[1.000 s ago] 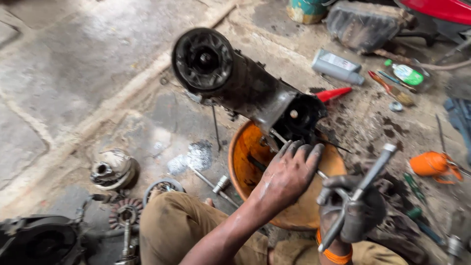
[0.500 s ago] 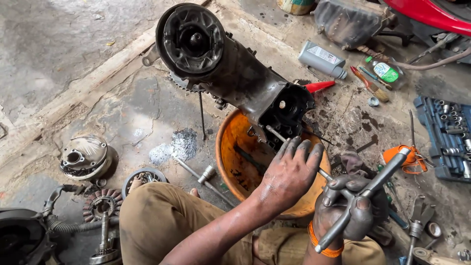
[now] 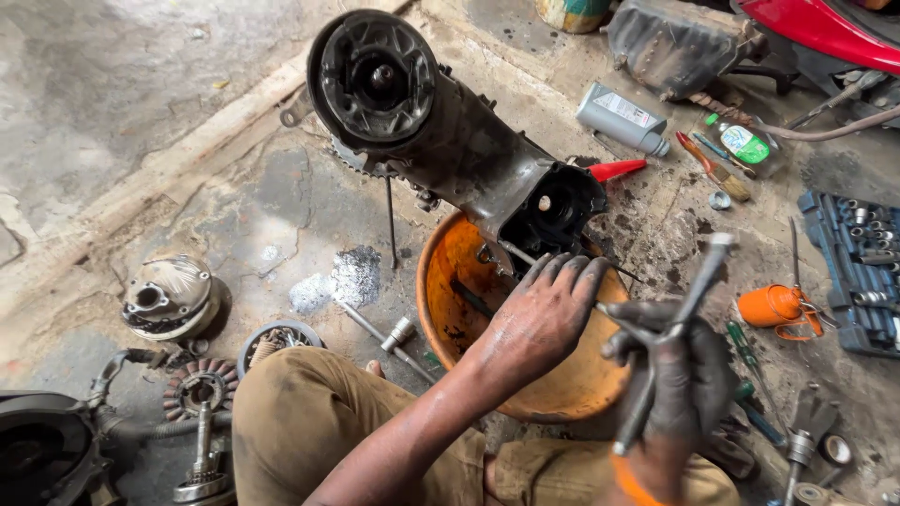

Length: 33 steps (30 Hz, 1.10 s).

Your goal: The person sits on the ground working on a scooter engine crankcase resting in an orange basin. They use a long punch and a hammer to drive a component out of the casing, repositioning the casing and tools repeatedly, and finally press on the casing with their hands.

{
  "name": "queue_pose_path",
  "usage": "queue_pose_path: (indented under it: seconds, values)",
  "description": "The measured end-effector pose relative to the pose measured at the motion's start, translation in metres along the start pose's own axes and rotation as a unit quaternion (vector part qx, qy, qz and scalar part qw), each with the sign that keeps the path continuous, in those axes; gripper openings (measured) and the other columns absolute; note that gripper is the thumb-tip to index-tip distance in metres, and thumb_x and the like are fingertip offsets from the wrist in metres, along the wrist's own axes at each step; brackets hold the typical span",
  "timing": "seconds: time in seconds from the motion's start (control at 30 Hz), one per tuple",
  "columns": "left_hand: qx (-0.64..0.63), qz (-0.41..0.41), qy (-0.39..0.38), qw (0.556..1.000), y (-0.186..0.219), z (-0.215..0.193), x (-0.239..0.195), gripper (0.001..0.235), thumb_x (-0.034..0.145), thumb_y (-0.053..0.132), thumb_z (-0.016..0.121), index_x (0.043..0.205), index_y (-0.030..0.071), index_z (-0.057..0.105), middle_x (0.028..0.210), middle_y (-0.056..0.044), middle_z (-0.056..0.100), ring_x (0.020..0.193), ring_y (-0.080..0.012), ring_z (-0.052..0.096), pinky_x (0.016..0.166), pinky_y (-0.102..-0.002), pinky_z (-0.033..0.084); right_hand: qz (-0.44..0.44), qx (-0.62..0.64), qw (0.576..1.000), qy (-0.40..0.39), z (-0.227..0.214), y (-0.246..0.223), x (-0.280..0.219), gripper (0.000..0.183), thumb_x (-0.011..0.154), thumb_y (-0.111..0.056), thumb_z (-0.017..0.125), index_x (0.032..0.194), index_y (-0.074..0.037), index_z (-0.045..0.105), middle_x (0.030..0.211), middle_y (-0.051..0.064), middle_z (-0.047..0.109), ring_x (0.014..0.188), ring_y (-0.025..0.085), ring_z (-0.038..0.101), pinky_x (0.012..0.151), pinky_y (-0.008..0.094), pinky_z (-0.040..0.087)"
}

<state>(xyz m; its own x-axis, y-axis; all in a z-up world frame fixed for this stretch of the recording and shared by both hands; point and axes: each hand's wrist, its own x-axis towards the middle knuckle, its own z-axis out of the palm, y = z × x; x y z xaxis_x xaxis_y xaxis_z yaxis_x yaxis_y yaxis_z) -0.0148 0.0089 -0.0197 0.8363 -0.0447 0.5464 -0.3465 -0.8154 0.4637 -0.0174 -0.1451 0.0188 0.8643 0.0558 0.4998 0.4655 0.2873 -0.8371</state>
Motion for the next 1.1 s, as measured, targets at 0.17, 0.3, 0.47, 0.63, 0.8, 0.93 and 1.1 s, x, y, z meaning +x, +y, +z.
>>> queue_pose_path:
  seconds: [0.17, 0.3, 0.47, 0.63, 0.8, 0.93, 1.1]
  values:
    - [0.107, 0.022, -0.089, 0.99, 0.002, 0.005, 0.002, 0.065, 0.093, 0.004, 0.051, 0.154, -0.01, 0.034, 0.136, -0.033, 0.055, 0.128, -0.0459, 0.056, 0.116, -0.05, 0.043, -0.117, -0.392, 0.89, -0.202, -0.015, -0.043, 0.021, 0.032, 0.098, -0.009, 0.059, 0.127, 0.004, 0.065, 0.121, 0.019, 0.071, 0.119, 0.026, 0.068, 0.104, 0.037, 0.053]
    - [0.07, 0.003, -0.047, 0.996, 0.008, -0.004, 0.003, 0.07, 0.084, 0.005, 0.053, 0.151, -0.009, 0.036, 0.134, -0.032, 0.057, 0.126, -0.0438, 0.058, 0.109, -0.047, 0.047, -0.264, -0.334, 0.899, -0.103, 0.002, 0.005, 0.006, 0.024, 0.1, -0.016, 0.064, 0.122, -0.007, 0.066, 0.14, 0.016, 0.06, 0.139, 0.029, 0.056, 0.12, 0.047, 0.043]
    - [0.027, -0.04, -0.037, 0.998, 0.0, -0.001, 0.004, 0.062, 0.093, 0.006, 0.051, 0.152, -0.004, 0.039, 0.133, -0.029, 0.06, 0.123, -0.0424, 0.061, 0.104, -0.048, 0.05, -0.148, 0.031, 0.988, 0.017, 0.004, 0.083, -0.009, 0.039, 0.104, -0.028, 0.068, 0.134, -0.003, 0.061, 0.154, 0.012, 0.051, 0.141, 0.024, 0.056, 0.122, 0.044, 0.048]
    - [0.072, 0.005, 0.004, 0.997, -0.013, 0.015, 0.004, 0.063, 0.09, 0.007, 0.051, 0.15, -0.008, 0.038, 0.136, -0.029, 0.058, 0.129, -0.0423, 0.059, 0.113, -0.048, 0.046, -0.007, 0.191, 0.98, 0.048, 0.009, 0.098, -0.013, 0.041, 0.117, -0.026, 0.047, 0.133, 0.008, 0.061, 0.135, 0.02, 0.068, 0.128, 0.03, 0.067, 0.117, 0.039, 0.055]
    - [0.108, 0.025, 0.021, 0.994, -0.032, 0.038, -0.007, 0.05, 0.099, 0.01, 0.054, 0.146, -0.004, 0.043, 0.136, -0.027, 0.062, 0.129, -0.0388, 0.064, 0.111, -0.045, 0.053, -0.087, -0.037, 0.992, 0.079, 0.023, 0.084, -0.021, 0.036, 0.109, -0.01, 0.057, 0.139, 0.01, 0.055, 0.138, 0.019, 0.064, 0.127, 0.025, 0.065, 0.11, 0.034, 0.056]
    - [0.1, -0.005, -0.046, 0.994, -0.038, 0.027, -0.011, 0.057, 0.094, 0.009, 0.06, 0.148, -0.004, 0.047, 0.129, -0.028, 0.065, 0.11, -0.0389, 0.069, 0.089, -0.047, 0.058, -0.085, -0.112, 0.985, 0.101, 0.021, 0.089, -0.028, 0.037, 0.101, 0.001, 0.069, 0.134, 0.013, 0.059, 0.13, 0.022, 0.063, 0.103, 0.02, 0.055, 0.088, 0.026, 0.048]
    - [0.097, -0.092, -0.15, 0.98, -0.026, 0.011, -0.002, 0.032, 0.104, 0.015, 0.055, 0.134, 0.004, 0.053, 0.125, -0.018, 0.068, 0.116, -0.0322, 0.071, 0.097, -0.043, 0.059, -0.099, -0.098, 0.987, 0.084, 0.035, 0.064, -0.028, 0.027, 0.1, 0.0, 0.07, 0.125, 0.008, 0.061, 0.12, 0.015, 0.069, 0.097, 0.017, 0.066, 0.084, 0.026, 0.058]
